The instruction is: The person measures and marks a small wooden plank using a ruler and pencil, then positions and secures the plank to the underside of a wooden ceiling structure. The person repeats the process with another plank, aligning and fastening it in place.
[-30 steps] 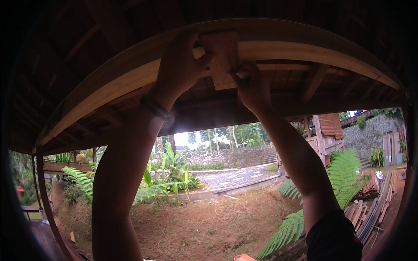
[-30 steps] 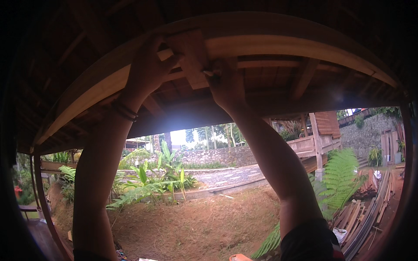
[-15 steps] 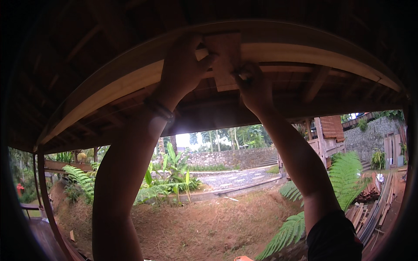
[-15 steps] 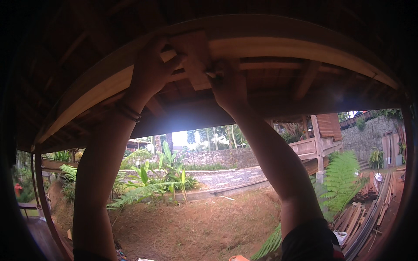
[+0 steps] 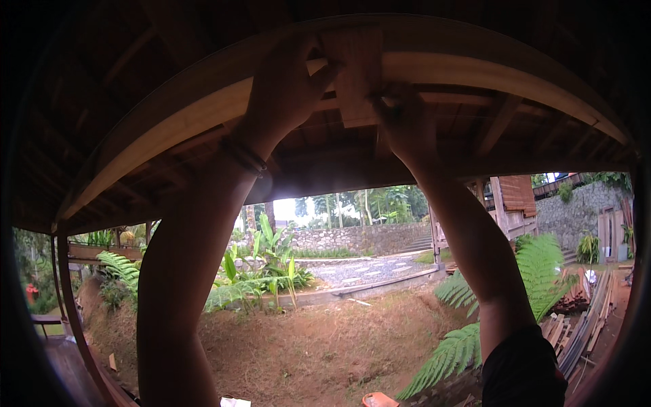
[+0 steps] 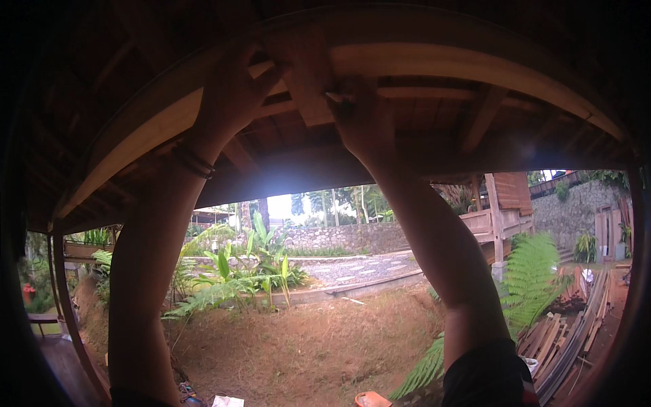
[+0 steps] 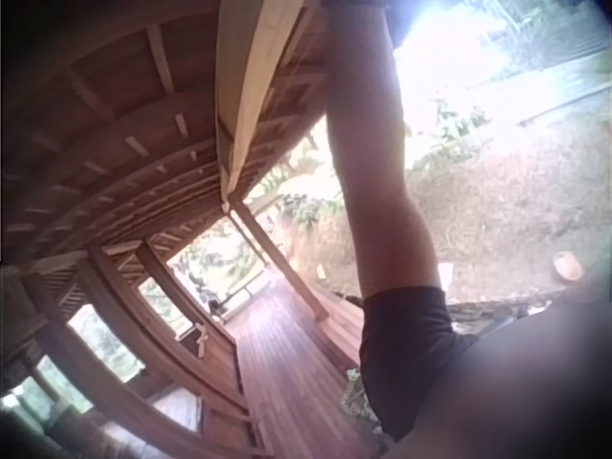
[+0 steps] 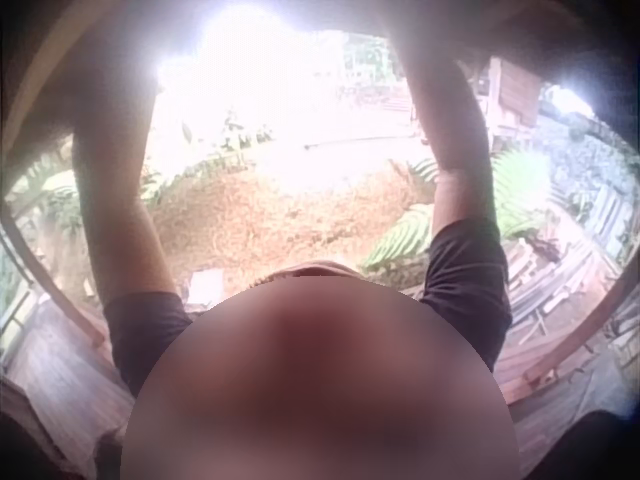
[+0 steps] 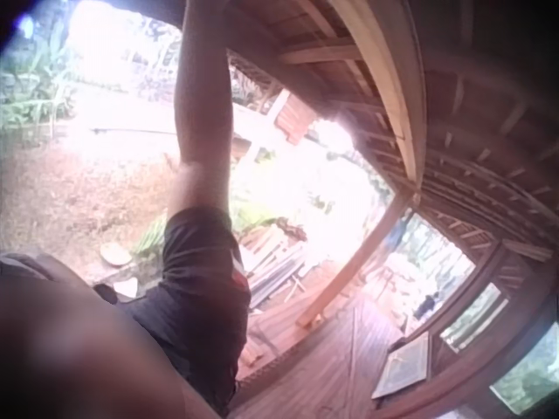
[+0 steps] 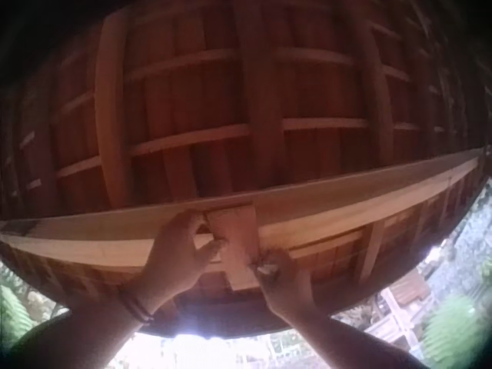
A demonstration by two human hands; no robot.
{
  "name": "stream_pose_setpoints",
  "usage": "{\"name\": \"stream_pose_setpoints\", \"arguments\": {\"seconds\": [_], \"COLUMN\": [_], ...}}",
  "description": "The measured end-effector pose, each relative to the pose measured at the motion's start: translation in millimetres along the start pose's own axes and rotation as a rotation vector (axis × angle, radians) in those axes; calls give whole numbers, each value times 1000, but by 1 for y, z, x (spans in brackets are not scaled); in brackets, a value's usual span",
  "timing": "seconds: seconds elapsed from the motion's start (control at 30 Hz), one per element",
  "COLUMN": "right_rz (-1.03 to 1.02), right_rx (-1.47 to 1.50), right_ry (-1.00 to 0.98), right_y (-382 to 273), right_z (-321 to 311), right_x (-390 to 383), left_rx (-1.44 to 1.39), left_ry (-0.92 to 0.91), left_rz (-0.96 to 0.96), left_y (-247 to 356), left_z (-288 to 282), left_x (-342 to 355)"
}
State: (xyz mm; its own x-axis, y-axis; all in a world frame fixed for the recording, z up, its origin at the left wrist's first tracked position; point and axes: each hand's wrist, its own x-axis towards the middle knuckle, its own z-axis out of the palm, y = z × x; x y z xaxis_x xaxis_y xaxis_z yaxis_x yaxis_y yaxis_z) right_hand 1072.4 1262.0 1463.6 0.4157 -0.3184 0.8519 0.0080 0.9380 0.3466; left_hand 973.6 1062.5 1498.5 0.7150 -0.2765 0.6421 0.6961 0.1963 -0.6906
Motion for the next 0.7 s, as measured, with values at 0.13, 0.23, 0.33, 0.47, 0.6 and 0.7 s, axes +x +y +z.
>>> {"name": "stream_pose_setpoints", "arguments": {"seconds": [0.13,0.23,0.33,0.47,0.6,0.7], "right_rz": [25,38,14,39,30,-13], "right_rx": [31,56,6,41,13,13], "right_ry": [37,57,74,62,53,63], "right_y": [-4,-5,-5,-3,0,3], "right_z": [-2,-1,0,-1,-1,-1], "right_x": [-1,-1,0,1,2,2], "left_rx": [10,57,31,18,0,72], "left_ry": [-4,-26,7,16,-18,-19], "left_rz": [-1,-6,32,23,-19,-6], "left_y": [1,1,2,1,0,1], "left_z": [0,-2,-1,1,1,2], "left_x": [-1,0,0,0,-1,-2]}}
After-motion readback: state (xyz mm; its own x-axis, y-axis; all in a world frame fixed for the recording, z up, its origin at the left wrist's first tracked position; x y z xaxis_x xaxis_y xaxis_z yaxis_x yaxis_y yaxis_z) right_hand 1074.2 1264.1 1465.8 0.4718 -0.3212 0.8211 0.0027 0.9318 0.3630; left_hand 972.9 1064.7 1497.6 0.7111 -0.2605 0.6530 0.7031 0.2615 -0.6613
